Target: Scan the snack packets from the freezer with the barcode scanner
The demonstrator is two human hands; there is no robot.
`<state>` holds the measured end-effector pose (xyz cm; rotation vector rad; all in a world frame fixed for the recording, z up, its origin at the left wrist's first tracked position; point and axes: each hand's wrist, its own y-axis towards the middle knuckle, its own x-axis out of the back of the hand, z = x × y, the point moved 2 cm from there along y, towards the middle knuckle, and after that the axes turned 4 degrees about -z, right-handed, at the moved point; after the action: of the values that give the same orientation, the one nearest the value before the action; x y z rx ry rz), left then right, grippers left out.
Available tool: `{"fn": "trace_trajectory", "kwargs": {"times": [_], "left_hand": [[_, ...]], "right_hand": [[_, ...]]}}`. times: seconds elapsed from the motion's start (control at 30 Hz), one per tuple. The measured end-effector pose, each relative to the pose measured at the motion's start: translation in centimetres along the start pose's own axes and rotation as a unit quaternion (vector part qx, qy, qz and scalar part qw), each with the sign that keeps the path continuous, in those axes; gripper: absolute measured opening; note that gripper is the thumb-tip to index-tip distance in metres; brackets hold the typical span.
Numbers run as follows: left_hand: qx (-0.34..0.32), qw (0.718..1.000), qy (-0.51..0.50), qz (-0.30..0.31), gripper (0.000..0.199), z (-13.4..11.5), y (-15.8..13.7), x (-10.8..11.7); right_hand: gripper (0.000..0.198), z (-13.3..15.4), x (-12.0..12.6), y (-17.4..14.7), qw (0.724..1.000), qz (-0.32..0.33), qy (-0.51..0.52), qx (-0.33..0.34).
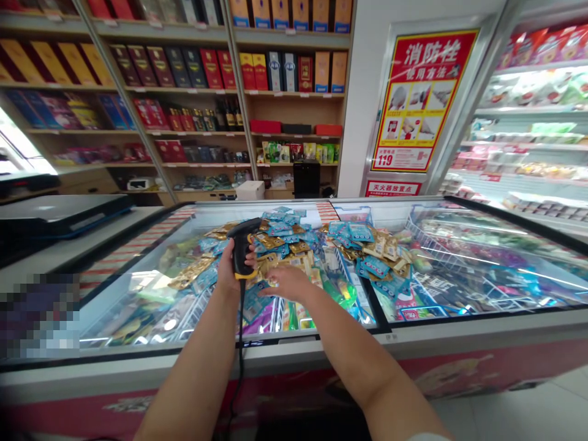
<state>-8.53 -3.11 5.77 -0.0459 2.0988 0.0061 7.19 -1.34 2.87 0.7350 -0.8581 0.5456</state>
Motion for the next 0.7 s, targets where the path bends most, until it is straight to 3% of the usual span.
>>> {"fn": "trace_trajectory", "kwargs": {"times": [0.07,0.17,0.3,0.4,0.5,0.7], "left_hand": [[-0.003,1.000,-0.002,-0.002,0.037,0.0,0.0,-0.1],[-0.005,1.000,0.007,-0.008,0.036,0.1,0.0,-0.3],[0.005,0.999,0.024,-0.038,0.034,0.5,0.0,-0.2],[0.025,0.998,0.027,-0.042,0.034,0.7,0.2,0.1],[0.035,0.999,0.030,-0.026,0.035,0.7,0.4,0.3],[0.023,1.000,0.007,-0.018,0.034,0.5,0.7,0.6]], "right_hand": [[0.058,0.4,-0.3,-0.1,0.999,-0.008,-0.037,0.029],[0.067,0.6,-0.8,0.0,0.997,-0.022,-0.068,-0.007],[0.051,0.2,-1.1,0.4,0.999,-0.030,-0.016,-0.032],[0.036,-1.1,-0.8,0.5,0.992,-0.022,0.102,-0.067],[0.028,-2.8,-0.2,0.2,0.944,-0.029,0.292,-0.148],[0.030,-5.2,0.5,0.0,0.795,-0.135,0.531,-0.260]]}}
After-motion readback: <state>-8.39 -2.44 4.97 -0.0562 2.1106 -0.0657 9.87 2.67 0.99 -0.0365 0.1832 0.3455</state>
